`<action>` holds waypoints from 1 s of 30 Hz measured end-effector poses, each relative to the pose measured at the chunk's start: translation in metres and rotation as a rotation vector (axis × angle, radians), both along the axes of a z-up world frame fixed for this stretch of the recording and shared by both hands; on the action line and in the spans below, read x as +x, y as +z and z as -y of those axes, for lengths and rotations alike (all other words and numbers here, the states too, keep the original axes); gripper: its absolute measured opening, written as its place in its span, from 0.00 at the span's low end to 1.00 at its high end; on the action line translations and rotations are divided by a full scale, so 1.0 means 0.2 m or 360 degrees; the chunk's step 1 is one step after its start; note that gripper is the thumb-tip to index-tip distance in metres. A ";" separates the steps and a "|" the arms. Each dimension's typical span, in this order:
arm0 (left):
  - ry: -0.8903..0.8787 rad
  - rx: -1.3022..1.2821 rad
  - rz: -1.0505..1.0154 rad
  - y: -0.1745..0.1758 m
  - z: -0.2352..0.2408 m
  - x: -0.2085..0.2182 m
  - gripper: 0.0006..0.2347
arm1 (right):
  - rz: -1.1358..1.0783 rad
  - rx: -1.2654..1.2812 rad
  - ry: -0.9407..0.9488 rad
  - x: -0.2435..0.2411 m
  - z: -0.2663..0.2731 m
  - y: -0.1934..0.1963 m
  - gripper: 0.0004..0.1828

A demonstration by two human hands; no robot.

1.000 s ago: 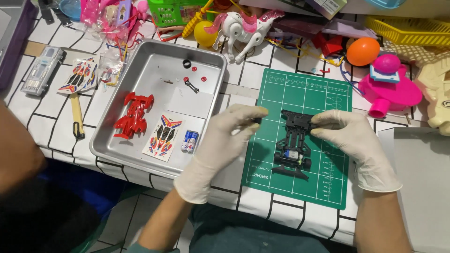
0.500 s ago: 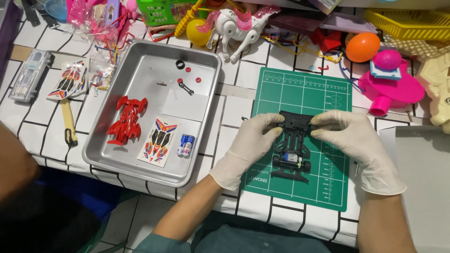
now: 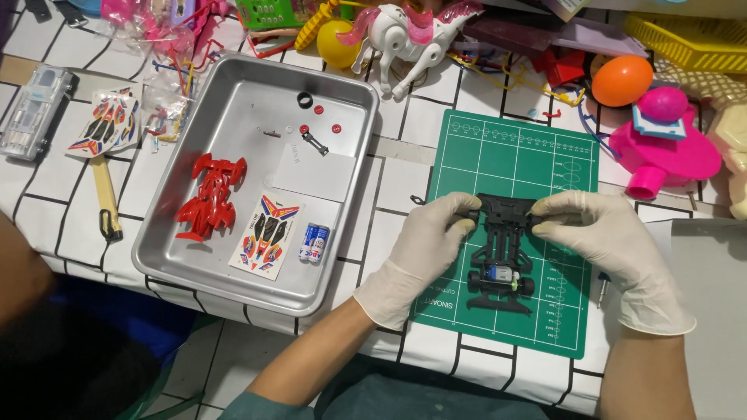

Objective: Assembling the motor and gear components into a toy car chassis on a workspace.

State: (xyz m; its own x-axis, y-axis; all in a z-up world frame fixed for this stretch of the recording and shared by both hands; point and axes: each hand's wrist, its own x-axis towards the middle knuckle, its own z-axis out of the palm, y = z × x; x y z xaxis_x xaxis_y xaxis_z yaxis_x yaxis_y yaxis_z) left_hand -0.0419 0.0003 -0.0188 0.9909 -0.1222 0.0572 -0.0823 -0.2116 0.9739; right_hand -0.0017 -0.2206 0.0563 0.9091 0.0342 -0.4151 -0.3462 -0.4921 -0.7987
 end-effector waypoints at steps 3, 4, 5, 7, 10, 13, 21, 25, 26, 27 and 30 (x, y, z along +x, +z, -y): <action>0.0005 -0.0009 0.0048 -0.01 0.00 0.00 0.11 | -0.0028 -0.0038 -0.0004 0.00 -0.01 0.02 0.16; 0.0005 -0.0010 0.0045 -0.01 0.00 0.00 0.11 | -0.0031 -0.0039 -0.0003 0.00 -0.01 0.01 0.16; 0.0006 0.0010 0.0059 -0.01 0.00 0.00 0.11 | -0.0019 -0.0033 0.0001 0.00 -0.01 0.01 0.16; 0.0009 0.0031 0.0073 -0.01 0.00 0.00 0.11 | -0.0008 -0.0026 0.0009 0.00 0.00 0.00 0.16; 0.0012 0.0004 0.0027 -0.01 0.00 0.01 0.11 | -0.0009 -0.0036 0.0011 0.00 0.00 -0.01 0.16; 0.0025 0.0040 0.0032 -0.02 0.00 0.01 0.10 | 0.0033 -0.0019 0.0048 0.00 0.01 -0.01 0.15; 0.0037 0.0055 0.0076 -0.04 0.01 0.01 0.11 | -0.0052 -0.0041 -0.0006 0.00 -0.03 0.04 0.16; 0.0034 0.0019 0.0048 -0.02 0.00 0.01 0.11 | -0.0041 -0.0008 -0.0006 0.00 -0.01 0.02 0.16; 0.0027 0.0022 0.0031 -0.02 0.00 0.01 0.11 | -0.0050 -0.0029 -0.0011 0.00 -0.02 0.02 0.16; 0.0019 0.0025 0.0014 -0.01 0.00 0.01 0.11 | -0.0059 -0.0051 -0.0017 0.00 -0.02 0.03 0.15; 0.0014 0.0028 0.0056 -0.02 0.00 0.01 0.11 | -0.0041 -0.0020 -0.0005 0.00 -0.01 0.02 0.15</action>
